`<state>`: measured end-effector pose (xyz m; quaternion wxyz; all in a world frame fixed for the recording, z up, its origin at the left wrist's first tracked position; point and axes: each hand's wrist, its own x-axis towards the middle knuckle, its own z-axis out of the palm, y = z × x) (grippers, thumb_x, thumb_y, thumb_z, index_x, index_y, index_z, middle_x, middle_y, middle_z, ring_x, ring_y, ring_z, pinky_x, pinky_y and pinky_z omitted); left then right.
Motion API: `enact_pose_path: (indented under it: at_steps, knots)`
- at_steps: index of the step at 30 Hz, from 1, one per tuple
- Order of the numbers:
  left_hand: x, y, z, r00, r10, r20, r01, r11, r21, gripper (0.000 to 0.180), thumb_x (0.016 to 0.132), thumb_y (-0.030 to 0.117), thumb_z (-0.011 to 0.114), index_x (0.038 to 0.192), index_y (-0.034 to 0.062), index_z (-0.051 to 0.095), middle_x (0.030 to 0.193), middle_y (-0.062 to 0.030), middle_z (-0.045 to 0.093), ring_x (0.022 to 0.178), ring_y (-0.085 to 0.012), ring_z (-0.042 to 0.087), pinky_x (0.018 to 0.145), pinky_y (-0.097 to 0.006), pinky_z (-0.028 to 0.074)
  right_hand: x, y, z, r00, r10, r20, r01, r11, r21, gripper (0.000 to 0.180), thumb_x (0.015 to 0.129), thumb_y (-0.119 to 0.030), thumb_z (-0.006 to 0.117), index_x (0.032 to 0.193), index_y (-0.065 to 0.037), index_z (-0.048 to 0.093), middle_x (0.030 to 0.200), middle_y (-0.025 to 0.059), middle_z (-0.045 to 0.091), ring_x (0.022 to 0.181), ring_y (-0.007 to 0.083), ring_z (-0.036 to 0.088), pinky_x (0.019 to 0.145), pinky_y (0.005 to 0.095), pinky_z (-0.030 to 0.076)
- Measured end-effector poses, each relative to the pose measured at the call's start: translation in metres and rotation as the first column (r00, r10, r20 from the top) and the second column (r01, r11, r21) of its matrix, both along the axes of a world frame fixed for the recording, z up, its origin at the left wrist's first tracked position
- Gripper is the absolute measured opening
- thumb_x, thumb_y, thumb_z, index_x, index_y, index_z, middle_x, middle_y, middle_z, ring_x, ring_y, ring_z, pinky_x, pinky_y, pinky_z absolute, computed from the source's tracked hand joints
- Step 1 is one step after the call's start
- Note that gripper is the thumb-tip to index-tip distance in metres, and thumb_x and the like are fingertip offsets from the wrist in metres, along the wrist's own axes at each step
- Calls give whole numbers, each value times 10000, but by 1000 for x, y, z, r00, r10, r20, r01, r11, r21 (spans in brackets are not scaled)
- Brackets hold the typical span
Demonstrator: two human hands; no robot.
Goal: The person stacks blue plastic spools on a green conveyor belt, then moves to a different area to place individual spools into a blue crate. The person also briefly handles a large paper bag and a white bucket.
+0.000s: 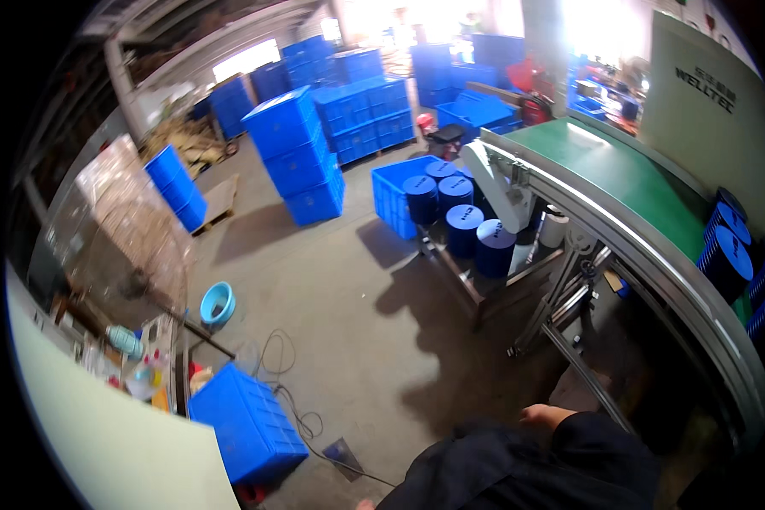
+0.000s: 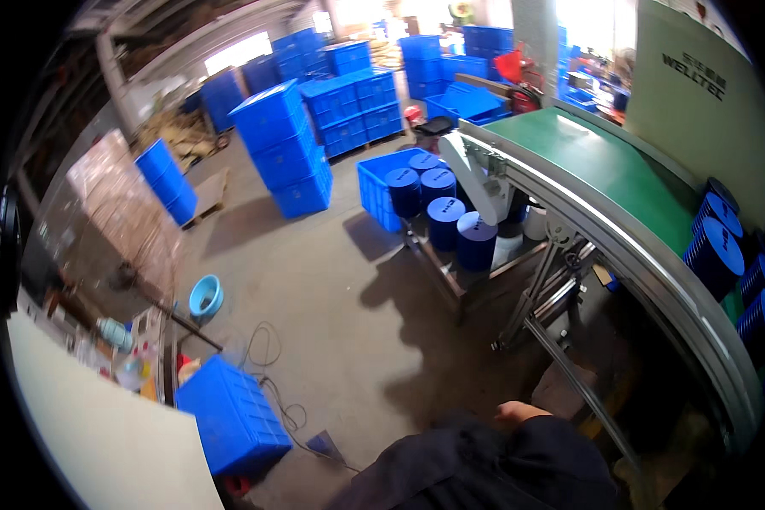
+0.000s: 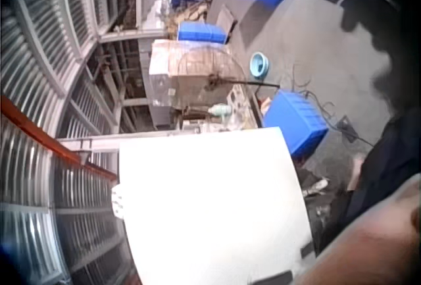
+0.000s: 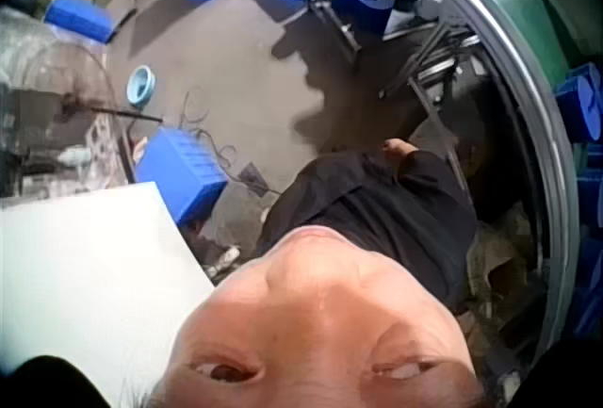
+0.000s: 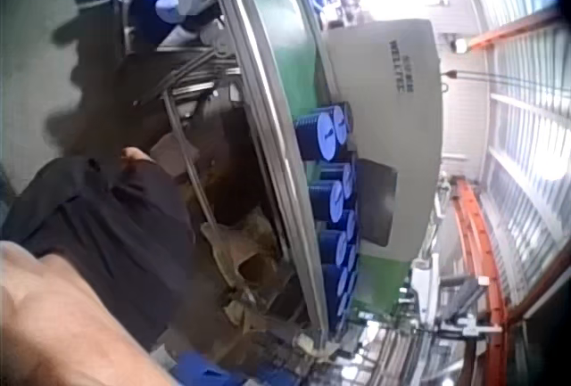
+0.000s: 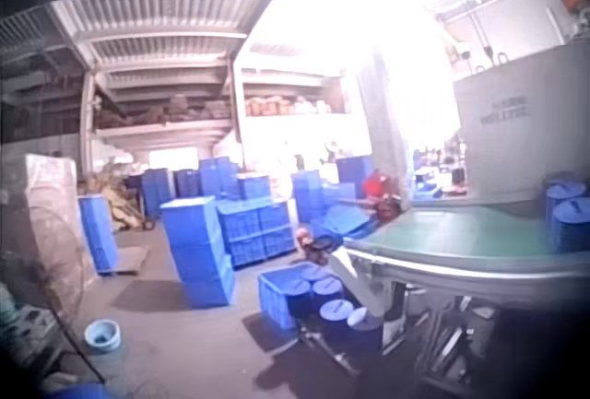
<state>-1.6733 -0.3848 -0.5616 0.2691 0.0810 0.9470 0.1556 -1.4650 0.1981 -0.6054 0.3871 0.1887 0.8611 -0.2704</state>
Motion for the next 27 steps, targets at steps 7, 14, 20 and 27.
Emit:
enact_pose_path:
  at_steps: [7, 14, 20, 27]
  knots:
    - [-331, 0, -50, 487, -698, -525, 514, 715, -474, 254, 855, 248, 513, 951, 53, 643, 961, -168, 606, 933, -303, 575, 821, -420, 462, -91, 16, 77, 344, -925, 160, 870, 378, 317, 509, 857, -473, 559, 1013, 4, 646, 1102, 172, 622, 1060, 337, 570, 903, 399, 415]
    - [-528, 206, -2, 950, 47, 310, -139, 949, 283, 245, 870, 224, 509, 1057, 77, 568, 1047, -153, 572, 960, -301, 569, 783, -413, 464, -406, 73, -43, 813, -541, -215, 546, 837, -41, 482, 875, -434, 470, 970, 9, 635, 1063, 218, 608, 1020, 368, 561, 887, 437, 437]
    - [-678, 241, 10, 865, 206, 457, -352, 899, 260, 285, 883, 203, 505, 1147, 97, 503, 1121, -141, 543, 983, -299, 565, 751, -407, 466, -794, 74, 96, 844, -199, -498, 115, 974, -196, 456, 869, -361, 529, 1231, -84, 519, 1091, 156, 628, 1004, 334, 592, 865, 424, 462]
    - [-875, 268, -2, 790, 223, 572, -414, 882, 227, 368, 897, 178, 501, 1253, 121, 427, 1207, -127, 509, 1010, -298, 559, 714, -400, 469, -974, 145, 92, 801, -352, -483, 270, 934, -233, 442, 878, -338, 535, 1247, -96, 507, 1132, 157, 613, 1036, 332, 582, 886, 409, 461]
